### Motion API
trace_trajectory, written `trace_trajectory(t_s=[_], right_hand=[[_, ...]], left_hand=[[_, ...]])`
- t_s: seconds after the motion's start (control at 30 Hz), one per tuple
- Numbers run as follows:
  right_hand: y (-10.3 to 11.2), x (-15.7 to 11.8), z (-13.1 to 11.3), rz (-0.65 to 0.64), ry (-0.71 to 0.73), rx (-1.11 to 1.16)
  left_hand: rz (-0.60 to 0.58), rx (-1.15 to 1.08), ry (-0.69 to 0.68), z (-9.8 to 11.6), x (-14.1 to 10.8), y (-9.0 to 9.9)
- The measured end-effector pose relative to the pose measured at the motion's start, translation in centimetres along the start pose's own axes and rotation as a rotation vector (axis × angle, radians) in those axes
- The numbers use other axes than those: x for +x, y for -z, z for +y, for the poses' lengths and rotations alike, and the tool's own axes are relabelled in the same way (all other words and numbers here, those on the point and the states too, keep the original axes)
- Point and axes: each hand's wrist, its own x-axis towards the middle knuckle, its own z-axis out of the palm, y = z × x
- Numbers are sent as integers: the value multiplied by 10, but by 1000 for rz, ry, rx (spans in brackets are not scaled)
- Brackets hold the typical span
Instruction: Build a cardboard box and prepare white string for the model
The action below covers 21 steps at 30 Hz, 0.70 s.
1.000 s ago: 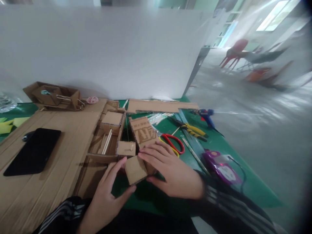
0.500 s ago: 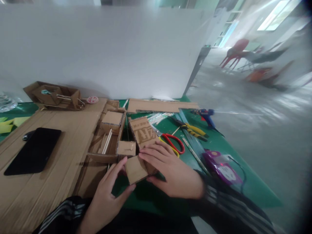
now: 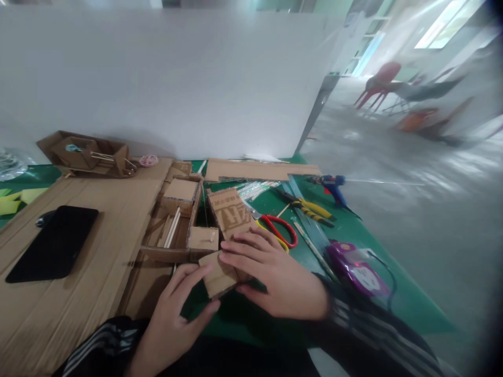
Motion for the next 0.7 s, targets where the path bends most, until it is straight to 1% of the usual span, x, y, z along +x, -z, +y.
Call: trace_trajectory(t_s=[0.13,0.37,0.57,0.7], right_hand=[[0,-1,-1,0,-7,-7],[0,-2,0,-16,-13,-14],[-2,0,1,3,-2,-21],[-3,0,1,25,6,-22]], left_hand=[[1,57,-100,2,2,2],[46,139,-203,0,3,0],[58,167,-247,-2,2,0],[60,147,-238,0,1,-1]])
